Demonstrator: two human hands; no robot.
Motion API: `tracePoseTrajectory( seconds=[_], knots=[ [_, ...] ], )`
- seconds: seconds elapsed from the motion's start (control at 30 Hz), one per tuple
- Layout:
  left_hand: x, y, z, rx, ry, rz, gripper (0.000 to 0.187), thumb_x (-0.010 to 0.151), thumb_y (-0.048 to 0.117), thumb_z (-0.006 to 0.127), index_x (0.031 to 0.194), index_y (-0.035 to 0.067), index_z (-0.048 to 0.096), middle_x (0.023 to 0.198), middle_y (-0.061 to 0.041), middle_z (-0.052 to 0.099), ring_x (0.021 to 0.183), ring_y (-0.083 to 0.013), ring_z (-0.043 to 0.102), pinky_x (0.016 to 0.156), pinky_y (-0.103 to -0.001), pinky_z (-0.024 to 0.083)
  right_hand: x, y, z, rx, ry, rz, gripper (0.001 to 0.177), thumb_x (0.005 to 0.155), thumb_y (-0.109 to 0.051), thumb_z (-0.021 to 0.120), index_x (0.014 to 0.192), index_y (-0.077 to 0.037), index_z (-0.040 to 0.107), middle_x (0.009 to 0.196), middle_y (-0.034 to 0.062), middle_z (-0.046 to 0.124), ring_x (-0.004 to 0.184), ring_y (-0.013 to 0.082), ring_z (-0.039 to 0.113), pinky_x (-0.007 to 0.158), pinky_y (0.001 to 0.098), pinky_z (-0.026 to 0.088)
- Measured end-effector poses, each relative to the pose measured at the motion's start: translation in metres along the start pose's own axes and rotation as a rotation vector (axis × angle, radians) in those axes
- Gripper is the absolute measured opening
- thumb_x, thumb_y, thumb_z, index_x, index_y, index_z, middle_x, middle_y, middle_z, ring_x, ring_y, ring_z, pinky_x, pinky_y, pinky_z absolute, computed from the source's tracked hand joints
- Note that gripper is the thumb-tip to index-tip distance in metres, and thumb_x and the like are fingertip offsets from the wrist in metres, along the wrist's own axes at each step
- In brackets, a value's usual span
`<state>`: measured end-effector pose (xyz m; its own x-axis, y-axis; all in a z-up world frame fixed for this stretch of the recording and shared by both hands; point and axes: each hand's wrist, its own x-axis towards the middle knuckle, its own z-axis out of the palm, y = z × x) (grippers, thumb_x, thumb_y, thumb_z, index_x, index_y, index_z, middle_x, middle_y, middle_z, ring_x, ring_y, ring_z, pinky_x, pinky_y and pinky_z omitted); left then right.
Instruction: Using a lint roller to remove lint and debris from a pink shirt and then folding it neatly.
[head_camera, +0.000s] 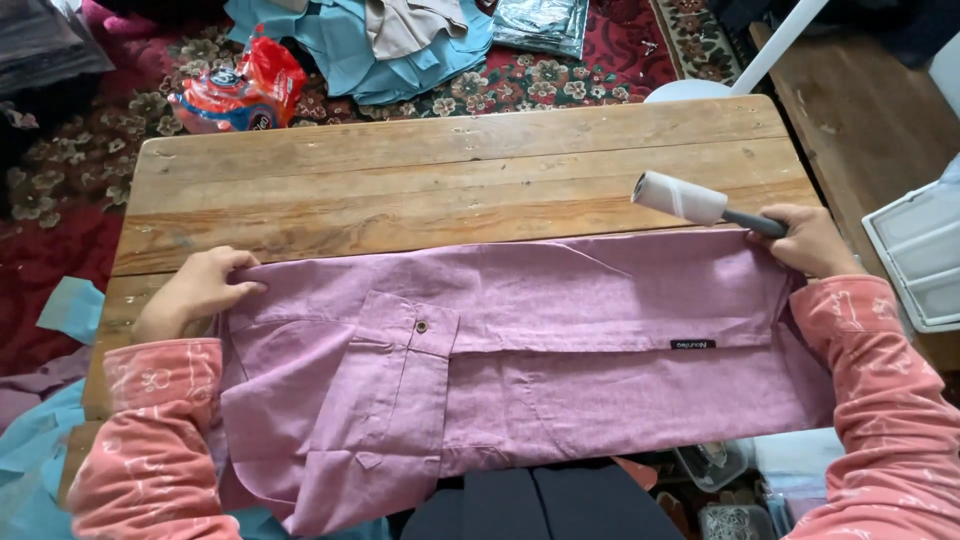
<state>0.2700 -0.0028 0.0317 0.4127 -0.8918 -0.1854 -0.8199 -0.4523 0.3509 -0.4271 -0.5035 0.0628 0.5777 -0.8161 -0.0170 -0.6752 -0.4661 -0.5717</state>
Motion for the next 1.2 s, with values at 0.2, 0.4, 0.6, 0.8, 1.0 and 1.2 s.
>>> tracePoseTrajectory(
  seconds=[0.2, 0.4, 0.6, 0.8, 1.0, 1.2],
  knots=[
    [0.006, 0.014, -0.014, 0.018, 0.047, 0.017, 0.031, 0.070, 0.006, 0.077, 0.101, 0.005, 0.073, 0.094, -0.010, 0.078, 0.079, -0.0306, 0.069, 0.076, -0.039, 0.053, 0.018, 0.007, -0.021, 0.122, 0.096, 0.037, 0.020, 0.087, 0.001, 0.073, 0.106, -0.003, 0.078, 0.076, 0.0054, 0.065, 0.068, 0.0158, 0.051, 0.065, 0.0270, 0.038],
    [0.025, 0.072, 0.023, 0.784, 0.063, -0.149, 0.045, 0.087, 0.024, 0.060, 0.131, 0.014, 0.059, 0.126, -0.015, 0.065, 0.117, -0.0298, 0.060, 0.104, -0.055, 0.038, 0.048, 0.039, 0.025, -0.588, 0.343, -0.068, 0.028, 0.081, -0.015, 0.079, 0.108, -0.012, 0.084, 0.111, 0.0144, 0.071, 0.097, 0.0347, 0.058, 0.081, 0.0411, 0.052],
    [0.038, 0.177, 0.067, 0.295, -0.209, 0.387, 0.103, 0.092, 0.066, 0.049, 0.162, 0.005, 0.005, 0.169, -0.022, -0.003, 0.154, -0.0410, -0.007, 0.121, -0.062, 0.002, -0.019, -0.067, 0.049, -0.231, 0.132, -0.065, 0.010, 0.083, 0.010, 0.061, 0.088, 0.003, 0.064, 0.078, 0.0172, 0.061, 0.065, 0.0326, 0.054, 0.064, 0.0419, 0.043],
    [0.011, 0.244, 0.065, 0.349, -0.394, 0.381, 0.112, 0.087, 0.087, 0.041, 0.164, 0.010, 0.015, 0.170, -0.024, 0.002, 0.156, -0.0472, -0.006, 0.121, -0.070, 0.002, -0.116, -0.117, 0.125, -0.097, -0.182, -0.306, 0.069, 0.086, -0.006, 0.059, 0.153, -0.014, 0.043, 0.131, 0.0284, 0.064, 0.121, 0.0446, 0.061, 0.101, 0.0536, 0.052],
    [0.027, 0.239, 0.085, 0.388, -0.261, 0.408, 0.098, 0.092, 0.081, 0.034, 0.165, 0.018, 0.015, 0.171, -0.020, 0.007, 0.156, -0.0458, 0.002, 0.117, -0.075, 0.008, -0.181, -0.162, 0.116, -0.290, -0.025, -0.140, 0.045, 0.095, -0.026, 0.052, 0.139, -0.029, 0.061, 0.083, 0.0201, 0.068, 0.078, 0.0482, 0.069, 0.067, 0.0586, 0.057],
    [0.024, 0.227, 0.099, 0.385, -0.170, 0.406, 0.096, 0.093, 0.082, 0.035, 0.164, 0.020, 0.020, 0.171, -0.021, 0.009, 0.157, -0.0416, 0.005, 0.116, -0.075, 0.007, -0.156, -0.045, 0.052, -0.425, 0.180, 0.413, 0.056, 0.106, -0.030, 0.046, 0.162, -0.030, 0.047, 0.105, 0.0358, 0.075, 0.099, 0.0536, 0.071, 0.088, 0.0602, 0.055]
  ],
)
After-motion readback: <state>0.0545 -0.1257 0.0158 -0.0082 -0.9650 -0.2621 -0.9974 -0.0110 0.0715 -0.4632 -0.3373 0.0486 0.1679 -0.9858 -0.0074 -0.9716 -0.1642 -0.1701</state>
